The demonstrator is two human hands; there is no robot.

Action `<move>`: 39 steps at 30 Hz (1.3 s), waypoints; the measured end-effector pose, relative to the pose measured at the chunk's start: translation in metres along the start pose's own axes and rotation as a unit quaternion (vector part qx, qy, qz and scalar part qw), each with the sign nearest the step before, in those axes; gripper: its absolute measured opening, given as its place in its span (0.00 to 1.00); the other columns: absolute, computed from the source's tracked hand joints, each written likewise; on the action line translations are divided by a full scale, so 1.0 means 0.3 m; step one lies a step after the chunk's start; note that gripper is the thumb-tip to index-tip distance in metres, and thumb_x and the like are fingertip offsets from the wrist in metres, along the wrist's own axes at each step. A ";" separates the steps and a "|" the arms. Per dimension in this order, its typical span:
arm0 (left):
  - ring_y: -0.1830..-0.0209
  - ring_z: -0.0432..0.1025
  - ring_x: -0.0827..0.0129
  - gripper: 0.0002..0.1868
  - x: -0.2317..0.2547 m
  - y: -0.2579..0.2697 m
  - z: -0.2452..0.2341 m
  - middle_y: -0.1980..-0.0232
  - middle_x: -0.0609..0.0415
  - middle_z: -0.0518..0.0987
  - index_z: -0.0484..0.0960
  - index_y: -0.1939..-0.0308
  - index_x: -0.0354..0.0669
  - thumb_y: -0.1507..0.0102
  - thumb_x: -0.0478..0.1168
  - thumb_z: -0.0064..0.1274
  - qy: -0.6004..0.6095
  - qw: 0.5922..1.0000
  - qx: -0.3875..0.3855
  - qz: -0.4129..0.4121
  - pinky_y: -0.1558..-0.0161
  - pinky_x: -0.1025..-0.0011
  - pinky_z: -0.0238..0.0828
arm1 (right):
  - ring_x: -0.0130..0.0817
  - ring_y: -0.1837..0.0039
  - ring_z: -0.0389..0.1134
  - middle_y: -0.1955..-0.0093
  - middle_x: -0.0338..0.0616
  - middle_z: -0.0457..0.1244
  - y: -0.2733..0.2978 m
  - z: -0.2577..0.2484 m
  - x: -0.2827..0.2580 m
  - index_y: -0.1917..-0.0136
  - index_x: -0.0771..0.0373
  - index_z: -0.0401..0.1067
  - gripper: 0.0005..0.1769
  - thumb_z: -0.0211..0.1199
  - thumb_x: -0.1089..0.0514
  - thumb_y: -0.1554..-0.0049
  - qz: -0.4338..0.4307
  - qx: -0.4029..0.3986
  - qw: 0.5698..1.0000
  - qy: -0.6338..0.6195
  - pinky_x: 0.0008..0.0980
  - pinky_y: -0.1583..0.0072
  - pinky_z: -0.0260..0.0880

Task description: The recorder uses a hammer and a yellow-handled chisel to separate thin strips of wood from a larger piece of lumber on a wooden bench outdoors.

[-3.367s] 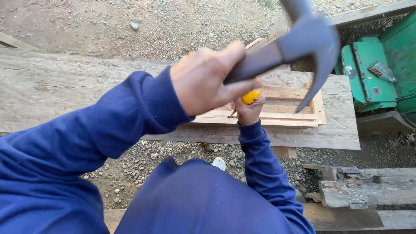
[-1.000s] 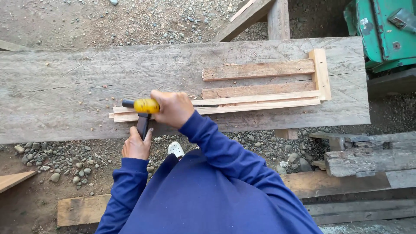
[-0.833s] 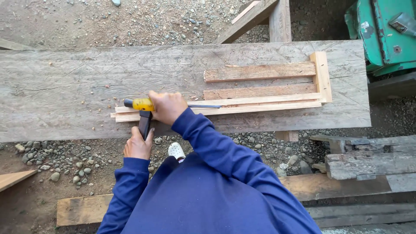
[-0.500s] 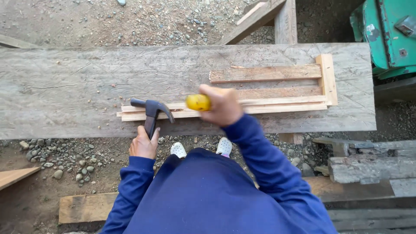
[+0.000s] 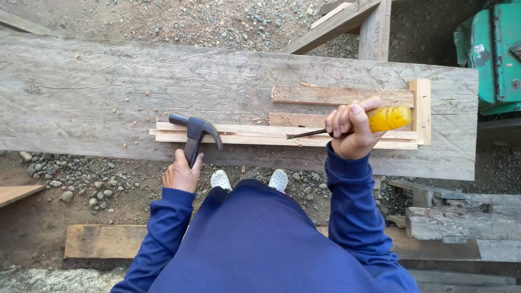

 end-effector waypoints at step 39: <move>0.67 0.80 0.38 0.25 -0.004 -0.013 0.013 0.70 0.34 0.82 0.67 0.59 0.40 0.32 0.61 0.49 0.017 0.999 -0.049 0.000 0.66 0.47 0.76 | 0.25 0.77 0.47 0.73 0.34 0.50 -0.084 -0.460 0.121 0.62 0.55 0.61 0.11 0.55 0.58 0.36 0.012 0.058 0.985 -0.163 0.28 0.72 0.53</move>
Point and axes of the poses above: each hand's wrist, its own y-axis away from the middle knuckle, its own z-axis out of the palm, x = y × z, the point moved 4 cm from there along -y, towards the middle knuckle
